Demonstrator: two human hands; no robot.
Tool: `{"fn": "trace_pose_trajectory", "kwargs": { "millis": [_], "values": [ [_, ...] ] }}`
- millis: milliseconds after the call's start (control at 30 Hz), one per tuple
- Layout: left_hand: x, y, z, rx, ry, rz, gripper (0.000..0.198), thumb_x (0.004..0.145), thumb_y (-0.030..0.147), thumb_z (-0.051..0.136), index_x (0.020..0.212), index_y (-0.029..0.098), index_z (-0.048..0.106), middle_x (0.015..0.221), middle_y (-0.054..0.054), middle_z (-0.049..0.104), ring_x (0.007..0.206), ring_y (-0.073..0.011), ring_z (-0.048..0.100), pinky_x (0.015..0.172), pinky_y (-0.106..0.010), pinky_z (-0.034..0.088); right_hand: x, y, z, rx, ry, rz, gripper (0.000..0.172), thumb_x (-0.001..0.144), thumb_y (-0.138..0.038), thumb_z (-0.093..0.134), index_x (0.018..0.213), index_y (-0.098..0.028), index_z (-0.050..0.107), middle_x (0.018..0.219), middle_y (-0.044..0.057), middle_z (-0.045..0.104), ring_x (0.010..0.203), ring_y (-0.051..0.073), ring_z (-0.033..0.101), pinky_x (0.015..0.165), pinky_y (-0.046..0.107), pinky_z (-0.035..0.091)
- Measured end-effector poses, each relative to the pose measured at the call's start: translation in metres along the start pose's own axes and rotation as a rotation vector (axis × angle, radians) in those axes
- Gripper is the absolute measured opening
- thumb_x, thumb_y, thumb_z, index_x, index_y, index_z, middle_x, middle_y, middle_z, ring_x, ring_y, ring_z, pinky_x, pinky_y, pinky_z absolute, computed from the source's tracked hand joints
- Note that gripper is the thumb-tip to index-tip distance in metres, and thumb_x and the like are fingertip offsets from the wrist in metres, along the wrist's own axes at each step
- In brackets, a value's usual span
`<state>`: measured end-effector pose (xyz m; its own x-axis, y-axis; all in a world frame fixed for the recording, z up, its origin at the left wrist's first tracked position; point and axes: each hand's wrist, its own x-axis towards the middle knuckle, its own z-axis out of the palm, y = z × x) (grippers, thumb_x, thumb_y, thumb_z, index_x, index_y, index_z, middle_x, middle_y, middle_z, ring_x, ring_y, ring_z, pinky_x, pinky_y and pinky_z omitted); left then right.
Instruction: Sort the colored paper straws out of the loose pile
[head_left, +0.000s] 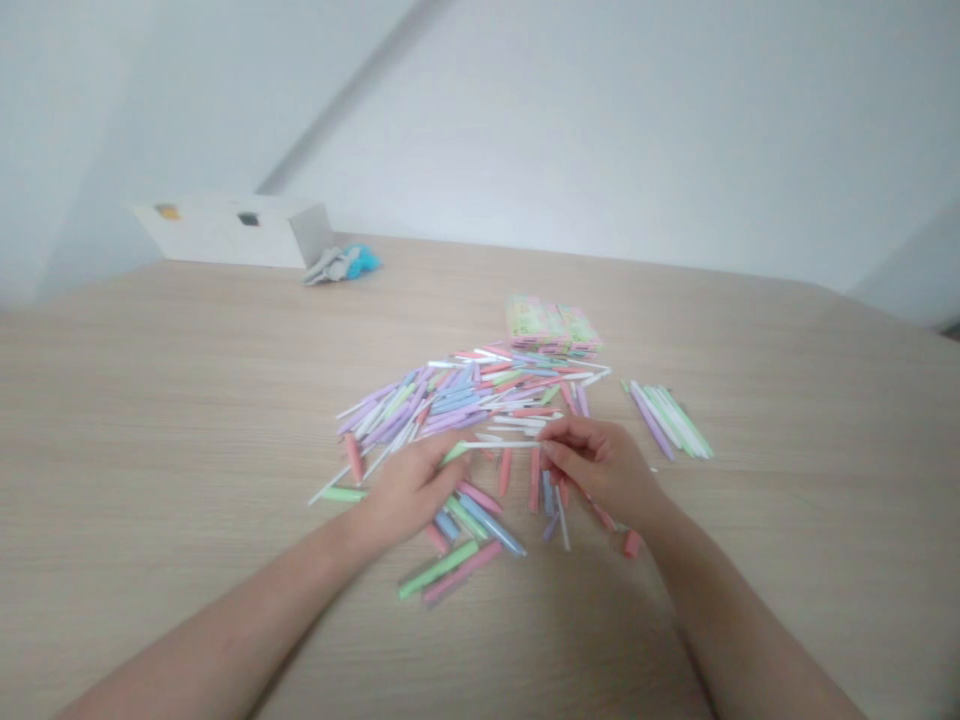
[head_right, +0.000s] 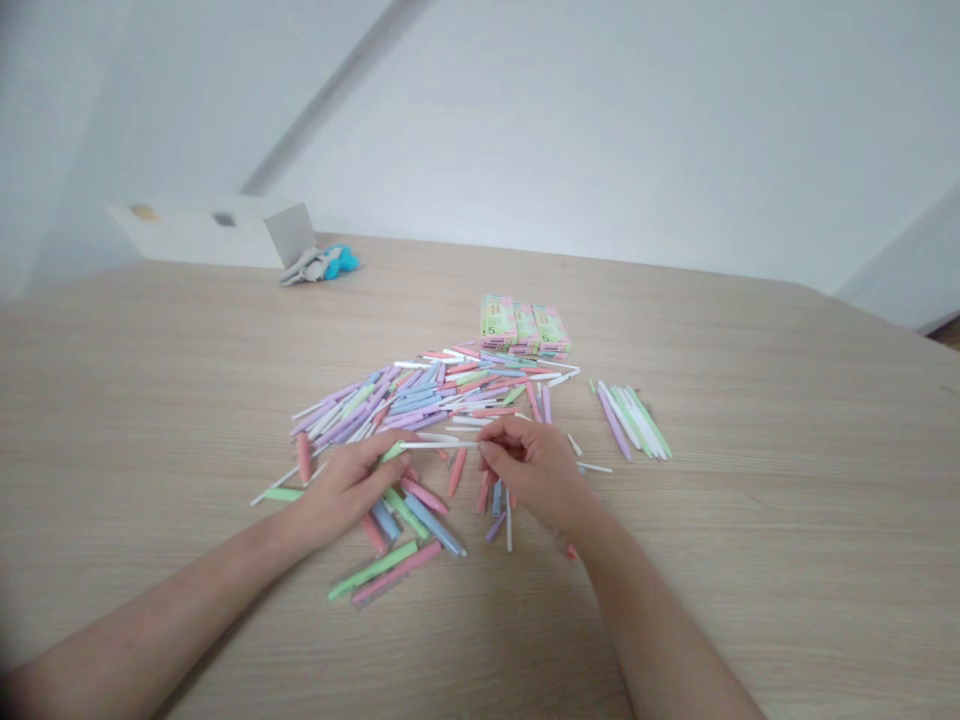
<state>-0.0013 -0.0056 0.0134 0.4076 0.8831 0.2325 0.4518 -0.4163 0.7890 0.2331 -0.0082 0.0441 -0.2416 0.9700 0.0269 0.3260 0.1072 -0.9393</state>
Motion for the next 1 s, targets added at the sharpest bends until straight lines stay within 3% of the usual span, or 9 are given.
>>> {"fn": "trace_pose_trajectory", "kwargs": {
  "millis": [167,333,500,767,1000],
  "values": [
    [-0.001,0.005,-0.003,0.276,-0.042,0.043,0.031,0.091,0.033,0.041,0.115,0.026,0.06,0.089,-0.003,0.07,0.083,-0.0211,0.063,0.069,-0.025,0.043,-0.001,-0.005,0.0,-0.064,-0.047,0.014,0.008,0.08,-0.022,0.051,0.081,-0.019,0.059,0.053,-0.004,0.06,0.041,0.011,0.058,0.038,0.02,0.039],
    [-0.001,0.006,-0.004,0.38,-0.177,0.118,0.037,0.094,0.031,0.032,0.124,0.028,0.054,0.108,-0.004,0.067,0.096,-0.0219,0.061,0.082,-0.029,0.042,0.0,-0.004,0.0,-0.147,-0.134,-0.038,0.013,0.082,-0.021,0.05,0.077,-0.02,0.062,0.055,-0.003,0.062,0.049,0.012,0.06,0.047,0.021,0.043],
    [-0.002,0.003,0.002,0.395,-0.265,0.155,0.038,0.095,0.031,0.031,0.125,0.026,0.053,0.084,-0.003,0.07,0.081,-0.0209,0.063,0.076,-0.029,0.042,-0.001,0.001,0.008,-0.179,-0.203,-0.081,0.014,0.082,-0.021,0.05,0.077,-0.02,0.064,0.059,-0.002,0.061,0.054,0.012,0.059,0.052,0.022,0.045],
    [-0.004,-0.003,0.008,0.486,-0.238,0.177,0.033,0.094,0.028,0.034,0.117,0.024,0.057,0.082,-0.004,0.067,0.075,-0.0216,0.061,0.07,-0.029,0.04,-0.001,0.003,0.023,-0.166,-0.216,-0.093,0.012,0.081,-0.017,0.052,0.072,-0.017,0.06,0.062,-0.001,0.06,0.059,0.012,0.058,0.057,0.022,0.044],
    [-0.003,0.0,0.007,0.296,-0.212,0.171,0.032,0.093,0.029,0.035,0.112,0.024,0.061,0.062,-0.001,0.06,0.062,-0.0176,0.058,0.064,-0.025,0.04,0.002,0.001,0.023,-0.055,-0.251,-0.079,0.013,0.083,-0.023,0.053,0.074,-0.018,0.06,0.064,-0.001,0.061,0.061,0.012,0.058,0.059,0.023,0.045]
  ]
}}
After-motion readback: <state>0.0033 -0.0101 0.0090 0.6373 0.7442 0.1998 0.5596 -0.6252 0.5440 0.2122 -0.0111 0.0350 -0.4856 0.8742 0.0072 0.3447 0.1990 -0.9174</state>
